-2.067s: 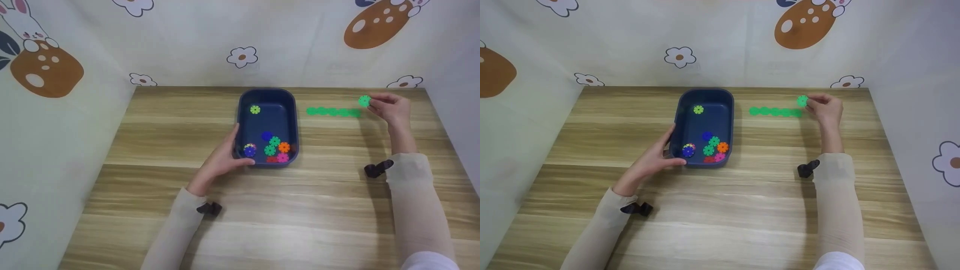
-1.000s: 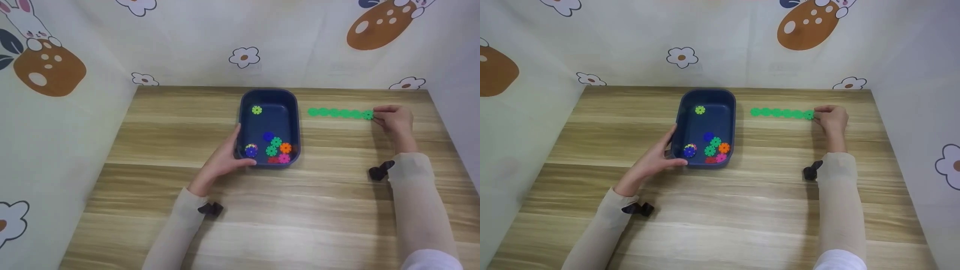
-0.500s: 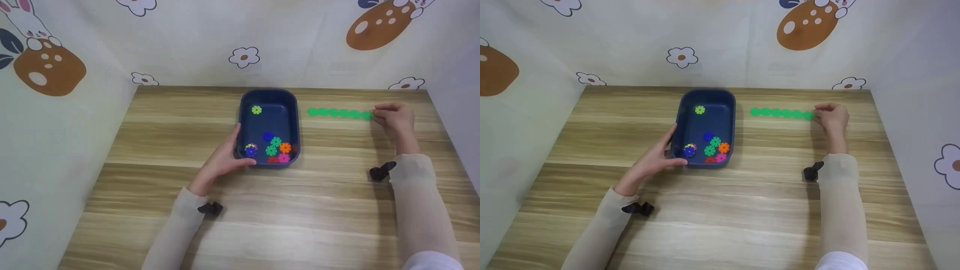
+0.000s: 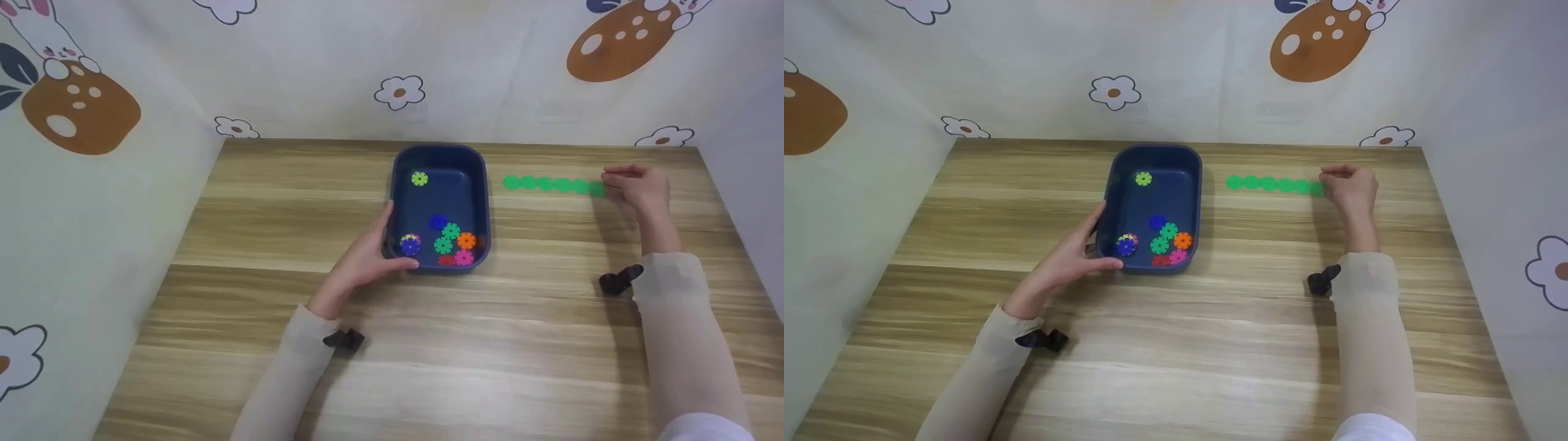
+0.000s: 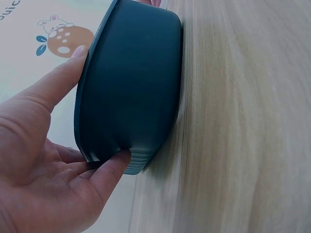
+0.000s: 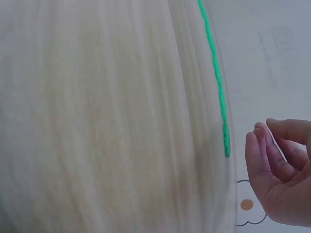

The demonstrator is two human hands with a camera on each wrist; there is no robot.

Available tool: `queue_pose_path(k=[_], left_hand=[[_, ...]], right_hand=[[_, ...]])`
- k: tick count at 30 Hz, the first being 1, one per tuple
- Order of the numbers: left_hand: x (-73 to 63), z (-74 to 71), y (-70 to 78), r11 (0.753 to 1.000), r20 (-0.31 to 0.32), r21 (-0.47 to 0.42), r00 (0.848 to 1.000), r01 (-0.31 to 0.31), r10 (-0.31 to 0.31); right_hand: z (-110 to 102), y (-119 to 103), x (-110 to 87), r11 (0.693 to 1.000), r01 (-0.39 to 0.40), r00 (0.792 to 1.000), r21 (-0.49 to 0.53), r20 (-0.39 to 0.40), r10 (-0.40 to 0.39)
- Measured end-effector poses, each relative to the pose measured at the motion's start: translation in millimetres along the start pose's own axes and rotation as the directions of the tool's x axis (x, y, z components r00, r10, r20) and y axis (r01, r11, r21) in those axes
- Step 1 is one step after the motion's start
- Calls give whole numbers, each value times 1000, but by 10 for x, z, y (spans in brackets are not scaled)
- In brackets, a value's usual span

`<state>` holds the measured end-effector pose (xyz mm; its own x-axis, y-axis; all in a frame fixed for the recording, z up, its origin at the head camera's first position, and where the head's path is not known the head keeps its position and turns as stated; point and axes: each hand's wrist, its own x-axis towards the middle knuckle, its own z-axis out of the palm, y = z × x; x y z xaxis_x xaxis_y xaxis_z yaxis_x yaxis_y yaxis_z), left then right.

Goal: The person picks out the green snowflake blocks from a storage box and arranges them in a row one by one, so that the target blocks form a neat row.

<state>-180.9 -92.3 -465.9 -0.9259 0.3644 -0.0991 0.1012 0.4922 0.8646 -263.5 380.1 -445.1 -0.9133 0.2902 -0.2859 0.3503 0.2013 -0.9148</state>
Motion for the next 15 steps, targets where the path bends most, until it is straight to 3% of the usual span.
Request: queue_pose_path(k=[9, 15], left_hand=[[-5, 5, -1, 1000, -6, 6, 1000, -9, 9], [-1, 4, -3, 1000, -7, 0, 1000, -9, 9]], right_hand=[[92, -65, -64, 995, 99, 995, 27, 32, -99], [177, -135, -99, 990, 114, 991, 78, 56, -118]])
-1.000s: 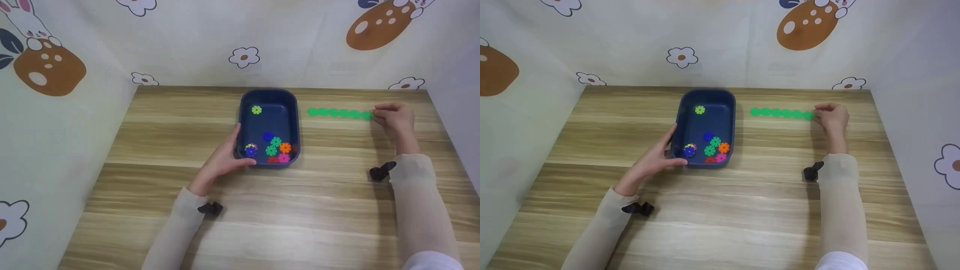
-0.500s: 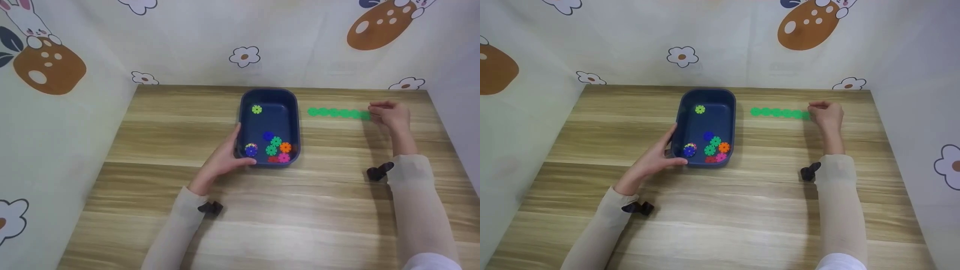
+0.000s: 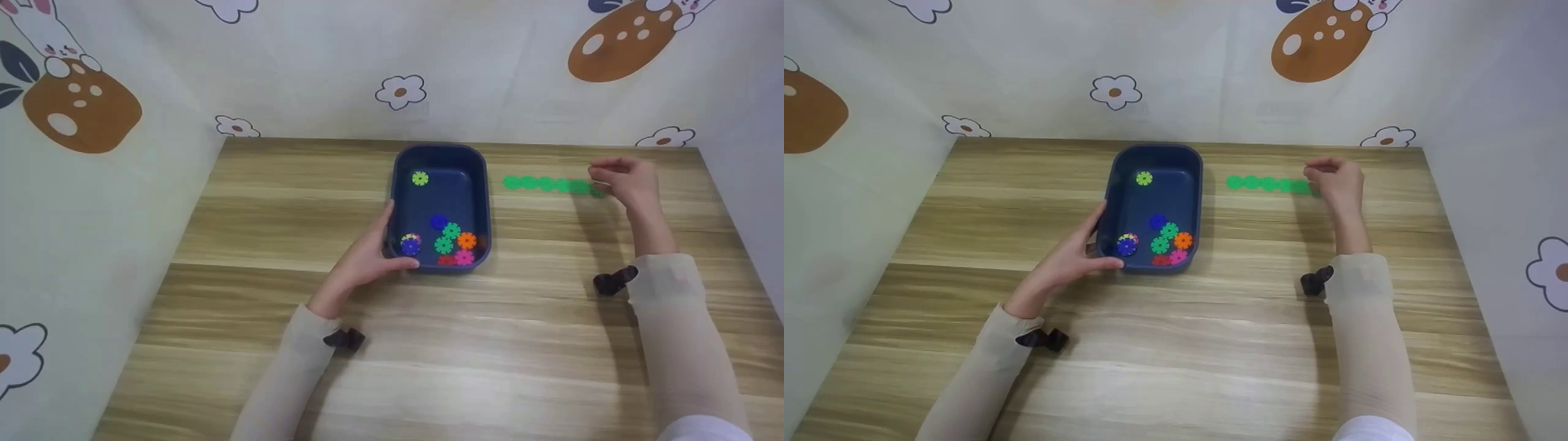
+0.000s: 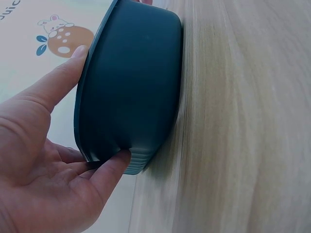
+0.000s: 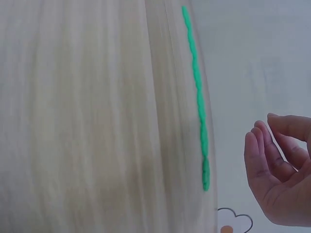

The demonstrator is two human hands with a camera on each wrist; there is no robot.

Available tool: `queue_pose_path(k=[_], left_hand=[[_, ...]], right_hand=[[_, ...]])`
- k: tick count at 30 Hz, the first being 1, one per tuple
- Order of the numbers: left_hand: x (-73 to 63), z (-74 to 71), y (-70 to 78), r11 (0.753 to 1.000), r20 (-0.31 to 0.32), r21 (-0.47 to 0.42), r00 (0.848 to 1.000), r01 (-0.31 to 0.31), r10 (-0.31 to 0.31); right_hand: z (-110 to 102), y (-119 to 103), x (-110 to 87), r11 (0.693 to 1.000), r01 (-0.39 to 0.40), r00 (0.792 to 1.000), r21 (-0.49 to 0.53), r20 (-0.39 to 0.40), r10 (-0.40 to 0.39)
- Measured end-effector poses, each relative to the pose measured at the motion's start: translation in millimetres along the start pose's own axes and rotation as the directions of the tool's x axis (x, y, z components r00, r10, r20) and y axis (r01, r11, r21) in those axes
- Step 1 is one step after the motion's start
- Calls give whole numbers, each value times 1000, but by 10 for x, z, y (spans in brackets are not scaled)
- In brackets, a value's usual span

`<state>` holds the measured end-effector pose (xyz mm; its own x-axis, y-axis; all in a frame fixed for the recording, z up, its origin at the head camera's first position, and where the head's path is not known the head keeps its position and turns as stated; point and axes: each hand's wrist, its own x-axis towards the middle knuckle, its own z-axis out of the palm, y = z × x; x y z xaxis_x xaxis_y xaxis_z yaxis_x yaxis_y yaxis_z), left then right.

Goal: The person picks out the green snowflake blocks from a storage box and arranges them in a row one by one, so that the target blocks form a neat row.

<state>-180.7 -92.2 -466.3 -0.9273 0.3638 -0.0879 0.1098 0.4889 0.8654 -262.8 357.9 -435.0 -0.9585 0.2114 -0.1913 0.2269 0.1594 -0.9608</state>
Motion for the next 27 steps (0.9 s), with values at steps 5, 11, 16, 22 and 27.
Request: queue_pose_path(k=[5, 11, 16, 22, 27], left_hand=[[-2, -3, 7, 1000, -2, 2, 1000, -2, 2], [-4, -1, 13, 1000, -1, 10, 1000, 10, -10], [-4, -1, 11, 1000, 2, 15, 1000, 7, -8], [-12, -3, 9, 1000, -1, 8, 1000, 6, -6], [-8, -1, 6, 1000, -2, -3, 1000, 4, -4]], right_hand=[[87, -40, -25, 999, 43, 999, -30, 10, -43], [193, -88, -71, 993, 95, 995, -74, 28, -93], [296, -127, -116, 982, 141, 990, -128, 44, -137], [455, -189, -182, 971, 187, 980, -150, 90, -175], [583, -240, -252, 967, 207, 973, -149, 131, -188]])
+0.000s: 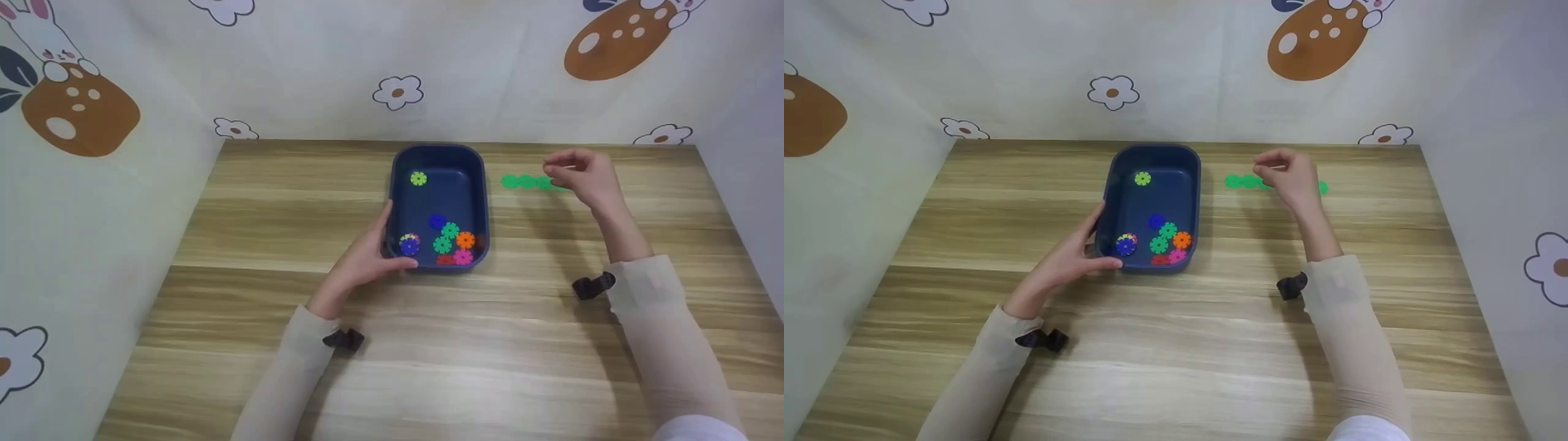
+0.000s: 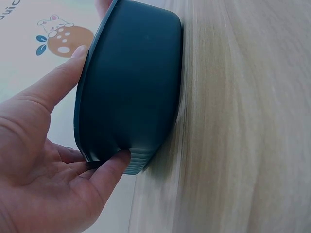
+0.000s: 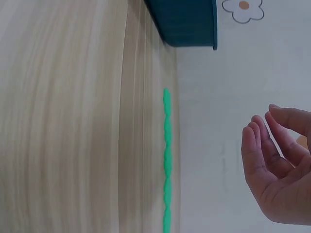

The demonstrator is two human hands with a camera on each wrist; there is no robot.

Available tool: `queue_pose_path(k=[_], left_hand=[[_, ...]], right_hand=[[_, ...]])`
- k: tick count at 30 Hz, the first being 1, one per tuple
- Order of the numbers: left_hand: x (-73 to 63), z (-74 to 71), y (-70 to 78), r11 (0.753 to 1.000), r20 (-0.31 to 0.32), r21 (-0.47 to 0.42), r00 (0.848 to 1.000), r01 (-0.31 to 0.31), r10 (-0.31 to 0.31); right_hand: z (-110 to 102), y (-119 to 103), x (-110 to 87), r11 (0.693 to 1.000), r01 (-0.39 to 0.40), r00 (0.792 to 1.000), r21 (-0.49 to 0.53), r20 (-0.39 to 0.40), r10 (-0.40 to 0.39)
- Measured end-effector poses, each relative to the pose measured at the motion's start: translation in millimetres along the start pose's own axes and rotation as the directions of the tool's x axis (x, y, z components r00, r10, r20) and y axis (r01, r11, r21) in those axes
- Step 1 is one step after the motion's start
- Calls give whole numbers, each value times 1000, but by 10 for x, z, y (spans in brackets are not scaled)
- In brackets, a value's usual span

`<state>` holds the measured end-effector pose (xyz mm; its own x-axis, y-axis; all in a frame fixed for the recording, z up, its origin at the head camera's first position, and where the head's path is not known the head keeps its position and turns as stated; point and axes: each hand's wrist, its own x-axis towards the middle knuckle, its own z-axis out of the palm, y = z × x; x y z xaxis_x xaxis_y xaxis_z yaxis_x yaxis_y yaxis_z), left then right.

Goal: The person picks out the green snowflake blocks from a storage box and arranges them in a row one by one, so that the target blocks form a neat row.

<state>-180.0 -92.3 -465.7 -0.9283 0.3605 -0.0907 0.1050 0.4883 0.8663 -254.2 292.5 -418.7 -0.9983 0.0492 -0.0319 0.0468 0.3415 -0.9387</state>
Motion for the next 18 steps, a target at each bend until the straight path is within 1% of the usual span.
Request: queue_pose_path(k=[4, 8, 14, 18], left_hand=[[1, 0, -2, 1000, -1, 2, 1000, 0, 0], [5, 0, -1, 1000, -1, 2, 1000, -4, 4], [-1, -4, 6, 1000, 0, -5, 1000, -18, 18], [-3, -7, -4, 1000, 0, -9, 1000, -18, 18]], right_hand=[[83, -49, -22, 1000, 20, 999, 2, 45, -20], [175, -88, -37, 998, 56, 993, 10, 99, -57], [372, -183, -82, 995, 95, 983, 36, 153, -99], [529, -254, -116, 995, 98, 976, 38, 190, -103]])
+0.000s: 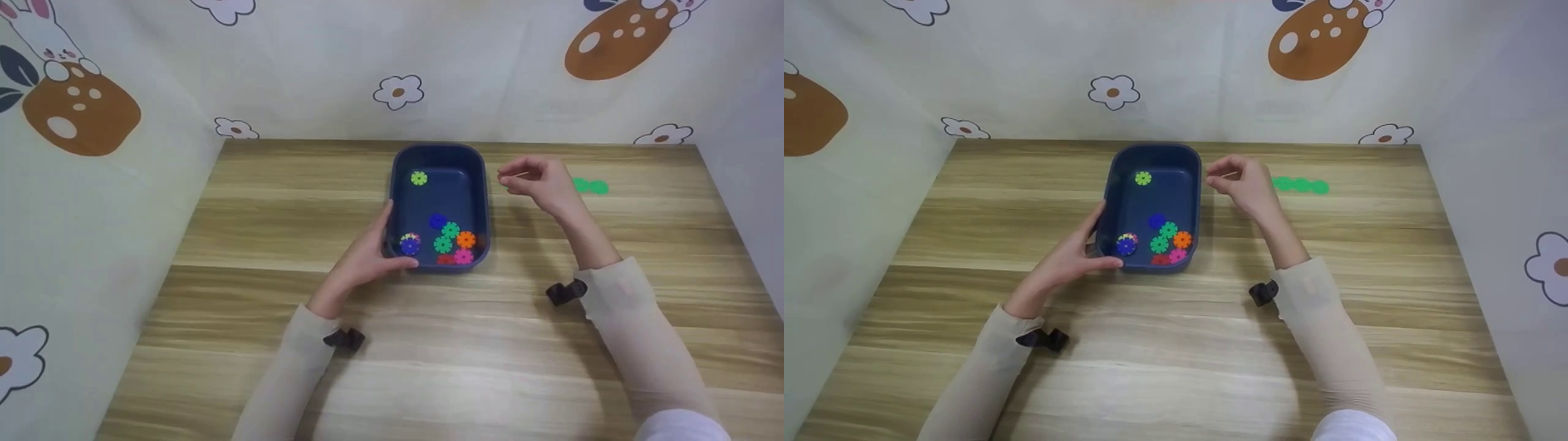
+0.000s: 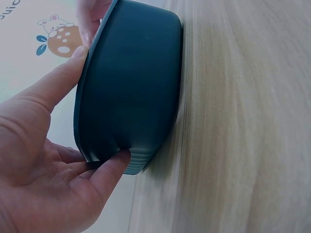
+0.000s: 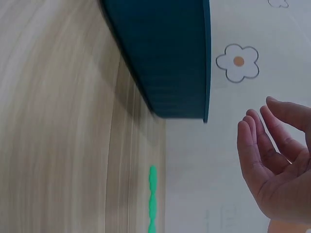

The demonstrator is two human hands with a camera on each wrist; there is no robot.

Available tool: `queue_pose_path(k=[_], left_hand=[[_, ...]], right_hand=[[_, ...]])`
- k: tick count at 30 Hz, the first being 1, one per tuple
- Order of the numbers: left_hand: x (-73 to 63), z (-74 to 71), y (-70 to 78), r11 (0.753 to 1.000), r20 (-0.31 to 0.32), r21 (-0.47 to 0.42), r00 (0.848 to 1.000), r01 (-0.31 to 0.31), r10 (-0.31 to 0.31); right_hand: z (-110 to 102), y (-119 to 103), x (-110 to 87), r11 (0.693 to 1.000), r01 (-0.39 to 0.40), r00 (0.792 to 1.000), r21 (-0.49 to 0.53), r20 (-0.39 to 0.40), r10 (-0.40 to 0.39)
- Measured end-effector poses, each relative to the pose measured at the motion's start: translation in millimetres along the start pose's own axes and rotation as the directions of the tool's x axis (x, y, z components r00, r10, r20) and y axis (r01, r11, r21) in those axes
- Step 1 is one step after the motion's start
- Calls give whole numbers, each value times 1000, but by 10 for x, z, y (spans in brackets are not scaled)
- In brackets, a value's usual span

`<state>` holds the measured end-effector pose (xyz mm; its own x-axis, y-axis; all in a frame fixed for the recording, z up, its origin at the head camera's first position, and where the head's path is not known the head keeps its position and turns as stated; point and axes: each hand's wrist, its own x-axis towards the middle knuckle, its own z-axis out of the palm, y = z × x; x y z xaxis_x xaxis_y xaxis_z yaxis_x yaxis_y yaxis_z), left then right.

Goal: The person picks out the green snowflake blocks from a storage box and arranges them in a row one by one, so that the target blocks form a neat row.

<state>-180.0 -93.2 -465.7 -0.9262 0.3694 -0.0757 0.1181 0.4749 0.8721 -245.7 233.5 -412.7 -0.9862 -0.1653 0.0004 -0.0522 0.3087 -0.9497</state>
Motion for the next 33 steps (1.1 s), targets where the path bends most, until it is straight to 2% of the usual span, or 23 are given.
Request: queue_pose_path(k=[6, 15, 20, 25, 28, 33], left_hand=[[13, 6, -16, 1000, -2, 4, 1000, -4, 4], [12, 5, -12, 1000, 5, 22, 1000, 6, -6], [13, 0, -11, 1000, 15, 15, 1000, -6, 6], [14, -4, -17, 1000, 20, 8, 1000, -21, 21], [11, -10, -13, 1000, 23, 12, 1000, -17, 17], [7, -20, -11, 1000, 28, 15, 1000, -13, 12]], right_hand=[[226, -89, -3, 999, -24, 998, -38, 61, 26], [573, -112, 31, 999, -3, 984, -46, 178, 11], [766, -87, 28, 997, 18, 948, -73, 319, 7], [908, -68, 28, 972, 81, 896, -221, 444, 26], [976, -56, 28, 959, 83, 871, -272, 488, 63], [1058, -26, 32, 952, 82, 854, -294, 513, 85]])
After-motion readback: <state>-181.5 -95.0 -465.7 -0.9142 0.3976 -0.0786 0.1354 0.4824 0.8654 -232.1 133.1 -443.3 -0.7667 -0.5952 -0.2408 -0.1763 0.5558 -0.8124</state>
